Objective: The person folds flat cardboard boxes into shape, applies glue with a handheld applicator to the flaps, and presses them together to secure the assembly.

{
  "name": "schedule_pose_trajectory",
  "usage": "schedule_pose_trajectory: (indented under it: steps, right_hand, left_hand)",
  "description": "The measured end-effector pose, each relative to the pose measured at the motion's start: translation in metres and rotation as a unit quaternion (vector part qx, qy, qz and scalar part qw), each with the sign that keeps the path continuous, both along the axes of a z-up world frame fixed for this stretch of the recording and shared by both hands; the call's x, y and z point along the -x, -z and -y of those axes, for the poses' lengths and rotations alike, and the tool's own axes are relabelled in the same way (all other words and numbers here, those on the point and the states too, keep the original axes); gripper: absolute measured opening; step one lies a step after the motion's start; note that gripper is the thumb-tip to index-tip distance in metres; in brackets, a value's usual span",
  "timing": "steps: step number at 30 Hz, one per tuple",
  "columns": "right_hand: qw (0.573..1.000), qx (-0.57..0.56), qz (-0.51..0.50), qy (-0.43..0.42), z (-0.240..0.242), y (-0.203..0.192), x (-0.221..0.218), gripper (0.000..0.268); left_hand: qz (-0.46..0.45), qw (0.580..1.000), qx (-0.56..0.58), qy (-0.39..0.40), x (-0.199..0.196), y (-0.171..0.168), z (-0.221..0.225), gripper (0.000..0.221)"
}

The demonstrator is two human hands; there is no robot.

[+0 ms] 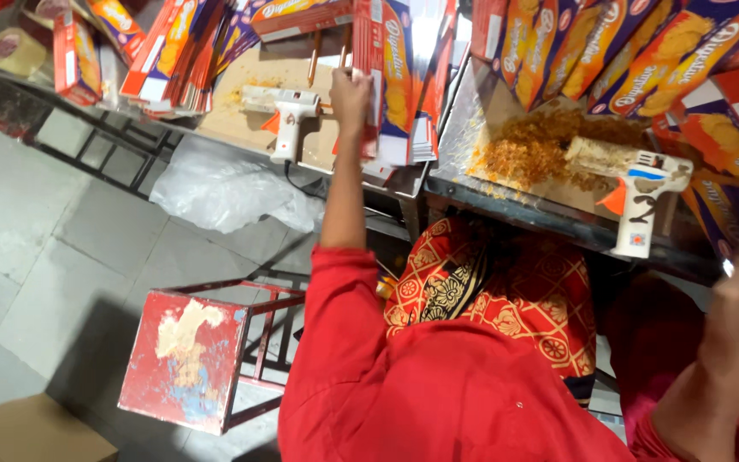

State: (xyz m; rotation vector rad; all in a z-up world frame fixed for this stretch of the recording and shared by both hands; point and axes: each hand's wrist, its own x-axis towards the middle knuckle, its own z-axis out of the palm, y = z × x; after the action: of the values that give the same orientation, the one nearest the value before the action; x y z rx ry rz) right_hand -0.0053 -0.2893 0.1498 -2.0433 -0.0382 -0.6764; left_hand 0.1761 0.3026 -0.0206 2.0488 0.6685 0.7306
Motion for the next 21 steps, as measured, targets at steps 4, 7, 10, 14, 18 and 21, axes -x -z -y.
schedule_pose_trajectory:
  steps: [4,7,10,14,18,21]
  right_hand:
    - [0.957,0.226,0.132,-0.127,-0.032,-0.030,-0.004,0.031]
    - [0.965,0.163,0.094,-0.185,-0.060,-0.044,-0.015,0.037]
    - [0.968,0.095,0.127,-0.193,-0.083,-0.045,-0.045,0.053]
    - [0.960,0.219,0.087,-0.148,-0.097,-0.025,-0.079,0.057]
    - [0.945,0.284,0.149,-0.072,-0.093,-0.002,-0.076,0.037]
    - [0.974,0.078,-0.089,-0.194,-0.075,0.000,-0.072,0.020]
  left_hand:
    - [0.149,0.957,0.134,0.212,0.082,-0.028,0.056,0.048]
    - [0.055,0.952,0.043,0.298,0.162,-0.041,0.136,0.052]
    - [-0.060,0.918,0.150,0.362,0.200,-0.058,0.198,0.050]
    - [0.001,0.873,0.241,0.423,0.213,-0.078,0.226,0.040]
    - [-0.002,0.892,0.203,0.405,0.213,-0.077,0.229,0.040]
    - [-0.027,0.901,0.154,0.405,0.218,-0.068,0.230,0.038]
